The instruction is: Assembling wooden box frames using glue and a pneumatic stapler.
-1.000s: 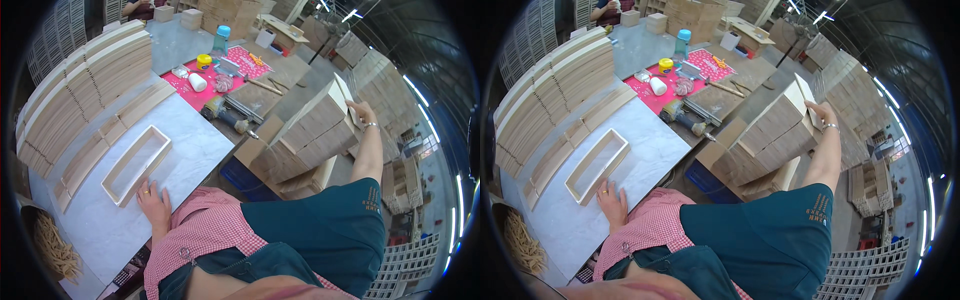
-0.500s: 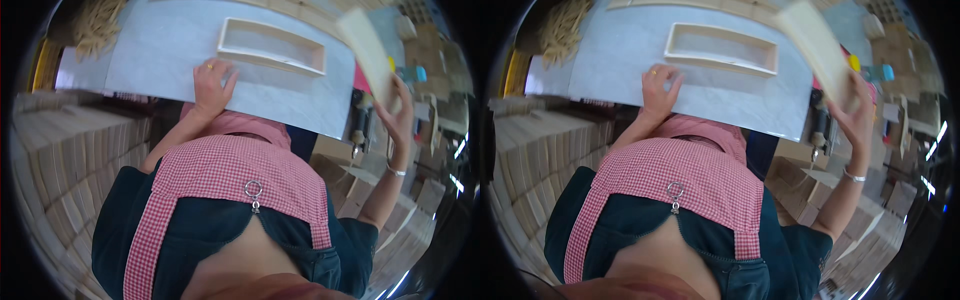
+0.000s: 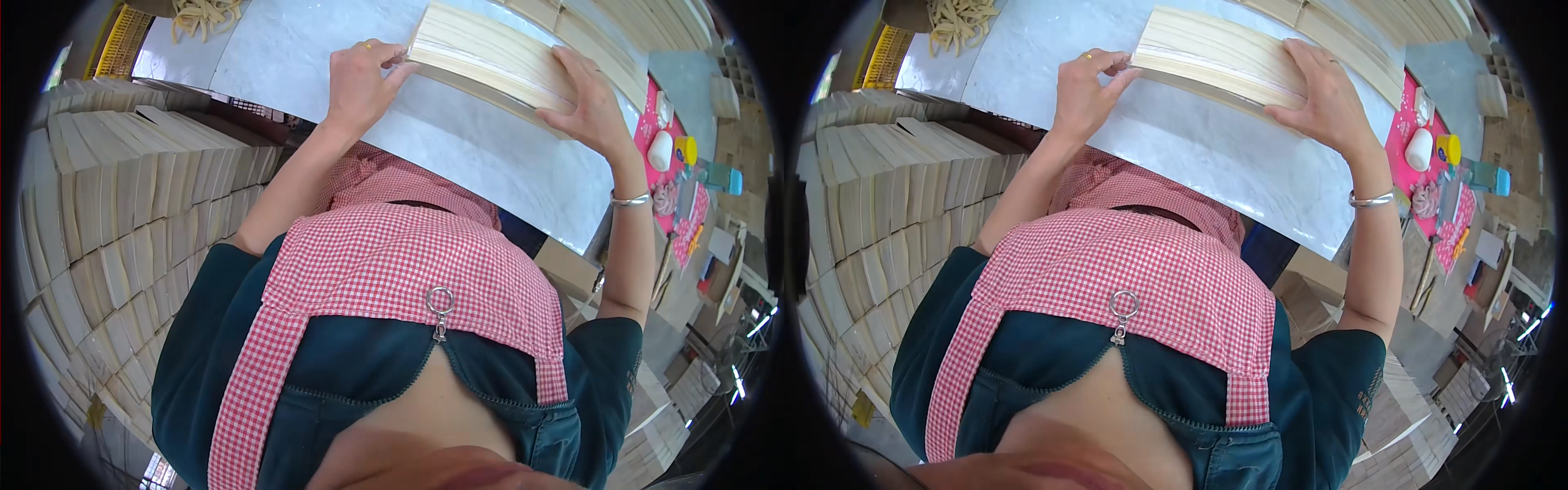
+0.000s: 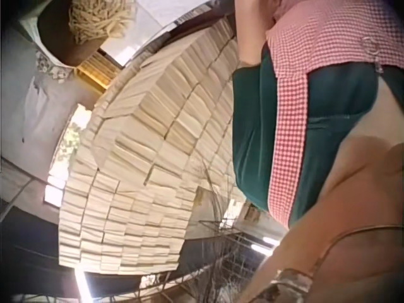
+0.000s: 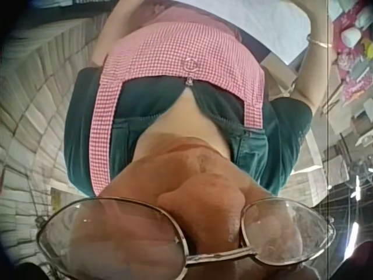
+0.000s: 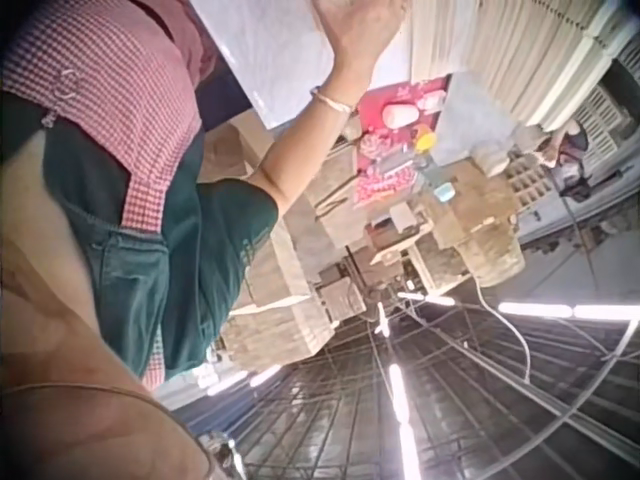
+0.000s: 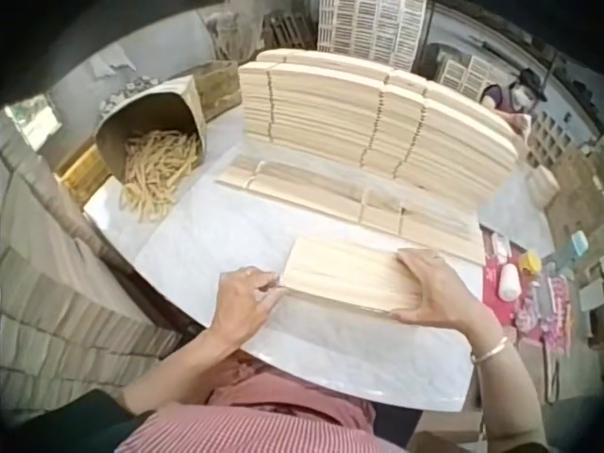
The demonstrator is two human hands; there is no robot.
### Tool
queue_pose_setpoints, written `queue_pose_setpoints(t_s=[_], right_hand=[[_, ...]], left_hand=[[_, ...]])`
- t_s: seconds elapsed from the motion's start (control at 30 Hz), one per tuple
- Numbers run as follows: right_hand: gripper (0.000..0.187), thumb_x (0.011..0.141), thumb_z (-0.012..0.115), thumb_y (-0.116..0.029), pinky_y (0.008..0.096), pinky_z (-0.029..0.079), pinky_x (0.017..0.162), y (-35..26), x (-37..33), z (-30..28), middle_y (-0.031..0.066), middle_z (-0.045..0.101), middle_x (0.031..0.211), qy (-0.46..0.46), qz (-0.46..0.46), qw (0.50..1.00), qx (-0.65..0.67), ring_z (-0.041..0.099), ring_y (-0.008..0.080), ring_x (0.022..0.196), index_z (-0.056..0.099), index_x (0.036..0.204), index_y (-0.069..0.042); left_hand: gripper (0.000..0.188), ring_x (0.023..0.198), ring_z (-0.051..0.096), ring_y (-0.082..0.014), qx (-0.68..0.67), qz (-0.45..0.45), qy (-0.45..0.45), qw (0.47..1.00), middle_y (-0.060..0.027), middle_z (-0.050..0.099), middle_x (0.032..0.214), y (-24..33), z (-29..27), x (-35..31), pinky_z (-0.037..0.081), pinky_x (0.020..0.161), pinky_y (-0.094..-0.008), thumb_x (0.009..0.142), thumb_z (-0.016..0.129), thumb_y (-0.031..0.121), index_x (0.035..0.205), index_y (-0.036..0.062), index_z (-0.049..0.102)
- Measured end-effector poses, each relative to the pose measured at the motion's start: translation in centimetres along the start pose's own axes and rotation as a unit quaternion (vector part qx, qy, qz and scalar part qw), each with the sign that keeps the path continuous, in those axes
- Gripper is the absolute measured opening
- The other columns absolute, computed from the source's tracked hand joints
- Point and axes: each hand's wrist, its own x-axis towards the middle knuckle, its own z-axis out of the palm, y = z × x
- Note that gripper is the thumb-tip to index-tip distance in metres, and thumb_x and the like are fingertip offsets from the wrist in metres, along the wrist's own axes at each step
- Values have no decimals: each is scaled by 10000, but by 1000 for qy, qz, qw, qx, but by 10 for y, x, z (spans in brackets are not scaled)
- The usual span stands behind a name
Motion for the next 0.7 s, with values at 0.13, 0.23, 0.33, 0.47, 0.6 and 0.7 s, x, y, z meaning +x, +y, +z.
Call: queue_pose_setpoints(t_s=[0.13, 0.23, 0.33, 0.47, 0.6, 0.7], right_hand=[[844, 730, 855, -327, 378, 464, 1086, 2, -1, 9, 109, 574, 1428, -27, 22, 999, -8, 565, 324, 1258, 492, 1464, -120], [823, 708, 867, -327, 369, 470, 1075, 0, -2, 13, 110, 601, 1392, -14, 20, 1000, -19, 584, 321, 1229, 524, 1422, -103], [802, 686, 879, -327, 361, 475, 1064, -1, -2, 15, 111, 628, 1356, -2, 14, 999, -30, 603, 317, 1200, 555, 1380, -86], [759, 780, 834, -313, 372, 471, 1071, -3, 0, 17, 108, 589, 1406, -22, 15, 998, -60, 575, 311, 1248, 518, 1441, -111], [396, 806, 746, -344, 423, 514, 790, -32, 27, 37, 159, 652, 937, 226, -4, 973, -43, 636, 359, 865, 651, 1027, -30], [352, 823, 733, -319, 418, 525, 765, -17, 8, 28, 157, 669, 904, 279, 11, 960, -36, 649, 346, 837, 674, 1000, -20]], left_hand=[[168, 688, 609, -150, 63, 44, 4, 997, -13, 703, 765, 1, -1, 4, 404, 799, -320, 838, 767, 210, 938, 78, 790], [164, 682, 605, -152, 81, 60, 1, 995, -8, 702, 766, 3, -3, 5, 400, 792, -318, 842, 764, 207, 935, 75, 789], [160, 675, 602, -153, 101, 73, 2, 992, -3, 702, 767, 5, -4, 5, 396, 786, -316, 846, 760, 204, 932, 72, 789], [158, 674, 598, -157, 109, 55, -18, 992, -7, 702, 769, 5, -5, 5, 397, 800, -321, 852, 753, 206, 920, 67, 785], [157, 665, 595, -160, 121, 77, -12, 990, -11, 698, 760, 3, -4, 5, 403, 792, -318, 846, 760, 198, 913, 59, 782], [145, 643, 592, -170, 117, 94, -14, 989, -17, 698, 750, 3, -4, 7, 425, 751, -309, 828, 774, 168, 907, 47, 778]])
